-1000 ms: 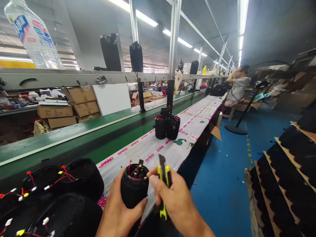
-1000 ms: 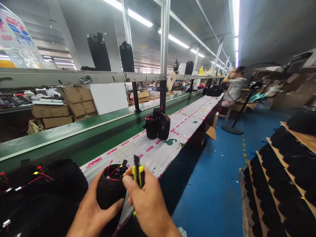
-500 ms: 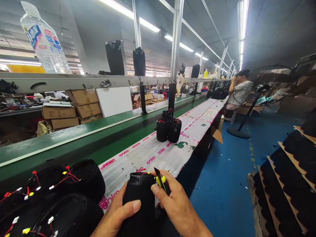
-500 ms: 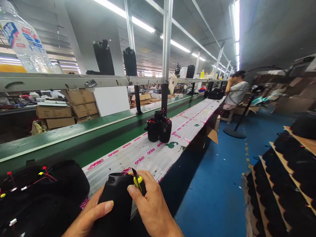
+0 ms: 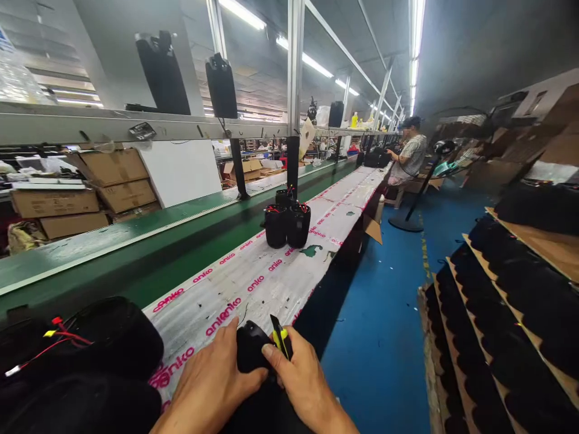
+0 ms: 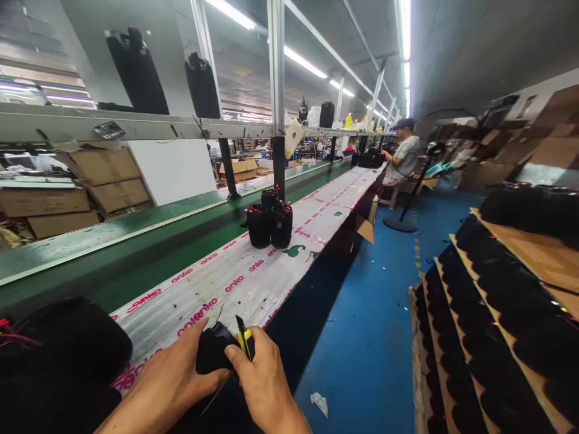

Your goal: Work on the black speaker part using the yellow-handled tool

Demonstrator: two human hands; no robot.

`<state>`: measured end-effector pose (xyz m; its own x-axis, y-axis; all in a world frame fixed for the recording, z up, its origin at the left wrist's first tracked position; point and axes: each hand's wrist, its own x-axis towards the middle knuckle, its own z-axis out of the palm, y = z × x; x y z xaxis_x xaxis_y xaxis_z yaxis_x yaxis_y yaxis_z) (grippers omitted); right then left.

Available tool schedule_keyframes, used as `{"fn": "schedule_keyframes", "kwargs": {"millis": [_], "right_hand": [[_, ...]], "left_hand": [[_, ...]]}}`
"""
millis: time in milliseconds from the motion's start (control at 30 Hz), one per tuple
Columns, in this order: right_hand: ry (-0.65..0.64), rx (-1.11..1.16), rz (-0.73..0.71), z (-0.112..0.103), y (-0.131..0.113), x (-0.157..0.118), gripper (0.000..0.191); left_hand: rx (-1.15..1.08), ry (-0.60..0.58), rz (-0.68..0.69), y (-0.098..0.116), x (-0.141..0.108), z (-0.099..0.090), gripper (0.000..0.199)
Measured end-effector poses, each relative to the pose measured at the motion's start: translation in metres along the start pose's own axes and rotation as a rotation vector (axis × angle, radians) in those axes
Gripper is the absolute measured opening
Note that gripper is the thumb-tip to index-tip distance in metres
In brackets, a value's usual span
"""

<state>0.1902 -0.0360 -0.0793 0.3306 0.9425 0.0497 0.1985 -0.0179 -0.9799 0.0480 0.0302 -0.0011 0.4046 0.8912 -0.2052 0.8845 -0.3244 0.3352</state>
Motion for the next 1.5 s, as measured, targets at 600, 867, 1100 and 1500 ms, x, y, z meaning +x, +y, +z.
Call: {"fn": "schedule_keyframes", "kwargs": {"millis": [600,867,1100,1500], "right_hand": [[0.05,-1.067,-0.252,0.0,-0.014,-0.023,0.007],[-0.02,-1.128,-0.187,0.007,-0.013,-0.018,0.004],[-0.132,-1.123,-0.167,0.003,-0.021,-0.016,0.004],[-0.231,-1.251,0.026,0.017,-0.046,-0.005,0.027]], "left_hand": [[0.525,0.33,0.136,-0.001,-0.004,0.037,0.055],[0.591,0.373,0.179,0.001,-0.004,0.039,0.054],[0.583,0.352,0.181,-0.001,-0.004,0.041,0.057],[0.556,0.254,0.151,-0.001,0.002,0.037,0.059]]}}
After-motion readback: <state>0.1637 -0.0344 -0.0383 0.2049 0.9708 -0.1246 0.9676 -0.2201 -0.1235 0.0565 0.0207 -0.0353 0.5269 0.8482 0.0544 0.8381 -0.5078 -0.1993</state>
